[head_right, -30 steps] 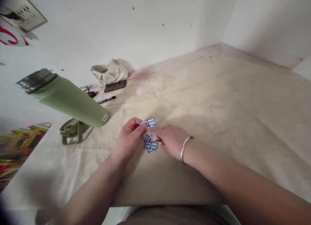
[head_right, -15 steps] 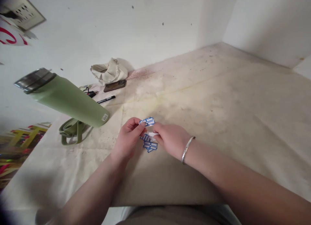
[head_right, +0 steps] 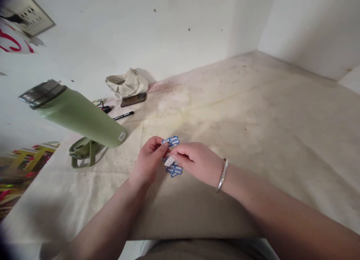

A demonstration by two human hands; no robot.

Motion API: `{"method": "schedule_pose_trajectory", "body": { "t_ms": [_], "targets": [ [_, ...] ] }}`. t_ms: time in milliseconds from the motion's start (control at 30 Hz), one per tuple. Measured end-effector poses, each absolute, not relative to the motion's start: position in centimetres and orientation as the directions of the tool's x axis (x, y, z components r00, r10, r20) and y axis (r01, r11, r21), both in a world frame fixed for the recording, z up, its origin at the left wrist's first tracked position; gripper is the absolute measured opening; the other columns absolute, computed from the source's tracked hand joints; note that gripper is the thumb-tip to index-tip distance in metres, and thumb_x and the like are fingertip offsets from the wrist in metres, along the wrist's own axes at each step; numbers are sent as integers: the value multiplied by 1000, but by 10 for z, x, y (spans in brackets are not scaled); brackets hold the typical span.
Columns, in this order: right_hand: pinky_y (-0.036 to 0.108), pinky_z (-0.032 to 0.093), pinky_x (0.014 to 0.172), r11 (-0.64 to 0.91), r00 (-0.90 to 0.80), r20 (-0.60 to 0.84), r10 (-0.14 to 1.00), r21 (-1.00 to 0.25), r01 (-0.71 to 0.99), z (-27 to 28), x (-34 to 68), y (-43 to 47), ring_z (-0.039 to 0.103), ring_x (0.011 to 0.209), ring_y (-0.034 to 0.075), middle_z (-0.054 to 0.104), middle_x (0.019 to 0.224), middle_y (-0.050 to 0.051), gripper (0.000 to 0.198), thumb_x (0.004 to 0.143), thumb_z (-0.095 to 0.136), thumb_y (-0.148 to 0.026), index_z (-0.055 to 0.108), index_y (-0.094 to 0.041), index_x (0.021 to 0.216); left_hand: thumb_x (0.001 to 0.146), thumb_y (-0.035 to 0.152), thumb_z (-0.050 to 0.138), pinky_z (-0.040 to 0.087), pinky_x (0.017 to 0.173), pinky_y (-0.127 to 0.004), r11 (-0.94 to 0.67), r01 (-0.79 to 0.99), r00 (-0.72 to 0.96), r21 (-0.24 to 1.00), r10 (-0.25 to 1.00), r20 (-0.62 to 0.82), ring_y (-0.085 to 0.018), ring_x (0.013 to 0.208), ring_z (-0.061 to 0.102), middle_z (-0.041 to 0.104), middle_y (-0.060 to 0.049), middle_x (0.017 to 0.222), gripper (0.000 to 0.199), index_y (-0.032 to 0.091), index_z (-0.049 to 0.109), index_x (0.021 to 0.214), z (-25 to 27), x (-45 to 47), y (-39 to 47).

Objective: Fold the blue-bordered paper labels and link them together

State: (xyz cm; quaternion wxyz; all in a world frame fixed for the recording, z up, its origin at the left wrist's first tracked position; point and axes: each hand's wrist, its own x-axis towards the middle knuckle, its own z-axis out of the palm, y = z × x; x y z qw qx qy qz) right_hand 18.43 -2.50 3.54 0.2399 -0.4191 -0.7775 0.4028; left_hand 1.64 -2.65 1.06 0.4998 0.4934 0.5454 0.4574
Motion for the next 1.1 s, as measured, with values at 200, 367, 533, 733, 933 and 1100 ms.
{"method": "schedule_pose_trajectory", "body": {
  "t_ms": [200,367,533,733,933,1100],
  "targets": [
    [23,41,54,231,-437,55,898,-903,362,33,186,-24,53,59,11,61,66,-1,26,84,47,-27,71,-19,92,76,35,63,34,52,-19,98,55,4,994,995,-99,-7,55,46,54,4,62,20,18,54,76,10,18,-27],
    [24,43,52,106,-344,36,938,-977,186,34,190,-23,48,53,9,54,59,-3,27,83,49,-29,69,-20,99,76,31,63,33,51,-19,91,74,-12,993,996,-90,-7,53,44,53,5,60,15,18,54,75,12,17,-28],
    [26,45,57,74,-268,51,962,-994,79,37,191,-23,50,57,10,56,65,-2,22,83,51,-28,69,-21,94,76,31,62,35,52,-19,103,74,-10,992,995,-103,-8,52,45,56,4,61,15,19,54,76,13,18,-29],
    [27,47,60,92,-269,88,959,-996,1,36,192,-26,54,64,12,59,71,1,24,85,51,-36,67,-23,98,76,32,63,36,49,-19,116,77,2,990,993,-116,-8,52,45,55,3,61,17,18,53,77,12,18,-29],
    [23,42,52,216,-231,175,957,-962,166,36,189,-25,51,60,11,57,73,-1,20,82,53,-25,60,-20,100,77,32,62,35,51,-18,128,84,25,988,991,-131,-7,53,45,56,3,62,15,19,53,77,11,17,-29],
    [22,37,47,248,-254,173,952,-920,302,33,186,-25,46,54,9,52,65,-3,11,79,55,-25,59,-20,88,76,28,62,33,51,-17,109,56,42,992,993,-112,-7,53,44,53,5,59,14,18,53,76,10,18,-29]
  ]
}}
